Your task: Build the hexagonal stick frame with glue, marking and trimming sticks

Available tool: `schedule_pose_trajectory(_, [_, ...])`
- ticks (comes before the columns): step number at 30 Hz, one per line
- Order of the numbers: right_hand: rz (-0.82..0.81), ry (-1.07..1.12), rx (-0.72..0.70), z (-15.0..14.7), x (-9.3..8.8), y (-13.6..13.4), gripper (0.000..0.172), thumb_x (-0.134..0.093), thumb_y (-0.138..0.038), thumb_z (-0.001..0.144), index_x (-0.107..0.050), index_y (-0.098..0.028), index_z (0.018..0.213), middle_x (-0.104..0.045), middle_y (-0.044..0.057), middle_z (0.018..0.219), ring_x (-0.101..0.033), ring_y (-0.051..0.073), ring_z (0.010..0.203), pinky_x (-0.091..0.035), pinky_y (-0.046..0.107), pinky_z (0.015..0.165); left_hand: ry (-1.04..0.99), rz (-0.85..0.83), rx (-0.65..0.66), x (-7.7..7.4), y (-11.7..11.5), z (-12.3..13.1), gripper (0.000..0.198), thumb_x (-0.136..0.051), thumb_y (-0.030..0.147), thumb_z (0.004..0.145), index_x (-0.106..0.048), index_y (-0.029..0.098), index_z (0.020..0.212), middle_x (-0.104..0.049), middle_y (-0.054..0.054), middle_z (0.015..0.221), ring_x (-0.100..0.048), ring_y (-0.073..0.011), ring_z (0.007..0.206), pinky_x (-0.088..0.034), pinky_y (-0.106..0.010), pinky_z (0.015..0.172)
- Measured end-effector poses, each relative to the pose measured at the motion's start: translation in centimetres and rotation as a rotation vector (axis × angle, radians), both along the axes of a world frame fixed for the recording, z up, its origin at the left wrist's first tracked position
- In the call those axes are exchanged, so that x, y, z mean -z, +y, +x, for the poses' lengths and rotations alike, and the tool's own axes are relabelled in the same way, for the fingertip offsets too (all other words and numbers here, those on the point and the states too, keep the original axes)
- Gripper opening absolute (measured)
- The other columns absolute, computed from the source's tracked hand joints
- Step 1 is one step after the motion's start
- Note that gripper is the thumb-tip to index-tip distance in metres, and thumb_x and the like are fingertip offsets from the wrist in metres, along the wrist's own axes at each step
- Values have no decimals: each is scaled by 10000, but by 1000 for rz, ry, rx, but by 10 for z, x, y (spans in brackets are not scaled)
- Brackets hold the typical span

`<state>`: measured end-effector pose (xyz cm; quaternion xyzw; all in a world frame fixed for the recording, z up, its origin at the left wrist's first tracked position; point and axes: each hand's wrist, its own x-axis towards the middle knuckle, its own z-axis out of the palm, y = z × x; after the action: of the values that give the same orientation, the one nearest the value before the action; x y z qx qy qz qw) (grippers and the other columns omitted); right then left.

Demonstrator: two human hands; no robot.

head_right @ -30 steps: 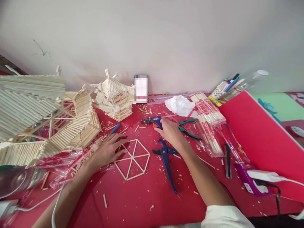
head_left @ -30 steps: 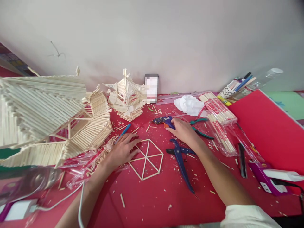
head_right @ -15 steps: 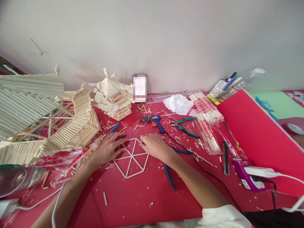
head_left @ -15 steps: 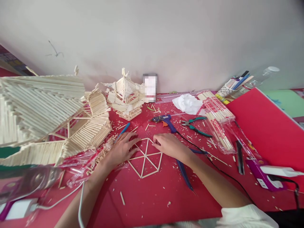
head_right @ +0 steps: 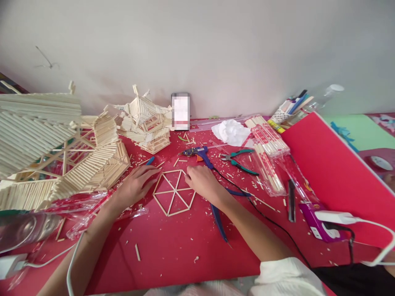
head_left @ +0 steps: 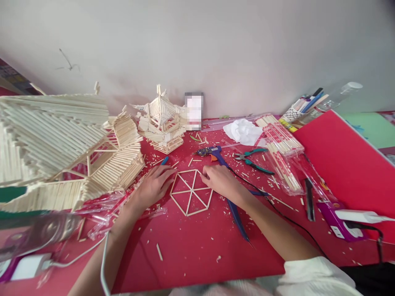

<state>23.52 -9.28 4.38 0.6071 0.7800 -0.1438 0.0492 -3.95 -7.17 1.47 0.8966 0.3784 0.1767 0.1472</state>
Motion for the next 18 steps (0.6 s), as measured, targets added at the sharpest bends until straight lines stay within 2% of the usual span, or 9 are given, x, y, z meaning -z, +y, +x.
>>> schedule_pose_trajectory(5, [12,1,29,4,5,4,215,-517,-306,1061,-662,-148,1069,-775,113,950,-737,255,876,-421,294,695,7,-58,50,-5,5,-11,321,-486,336,1059,-602,226,1337,-650,-103,1238,-628,-254,1159,-520,-442,1039])
schedule_pose_trajectory(9, [42,84,-19,10,-3,1,160,-556,-282,1055,-646,-151,1069,-757,99,951,-714,238,881,-414,295,719,40,-114,126,-4,6,-15,344,-547,416,1036,-615,235,1320,-646,-99,1241,-628,-257,1145,-534,-431,1008])
schedule_pose_trajectory(13, [16,178,-210,18,-22,-4,91,-623,-246,1022,-660,-183,967,-737,72,983,-677,213,911,-419,293,763,49,-141,162,-2,7,-16,318,-573,432,1023,-649,239,1264,-649,-91,1192,-634,-250,1105,-543,-405,971])
schedule_pose_trajectory(16, [-99,132,-404,18,-32,-9,77,-703,-256,973,-682,-182,962,-736,73,1000,-669,227,936,-435,309,795,49,-151,179,-1,8,-17,292,-580,429,1020,-663,256,1240,-651,-77,1173,-634,-240,1091,-537,-385,966])
schedule_pose_trajectory(18, [-156,87,-490,15,-32,-12,116,-749,-265,940,-697,-172,987,-736,84,1022,-671,245,978,-447,318,821,57,-143,183,0,9,-18,303,-588,442,1014,-662,259,1244,-652,-74,1174,-634,-239,1089,-532,-383,967])
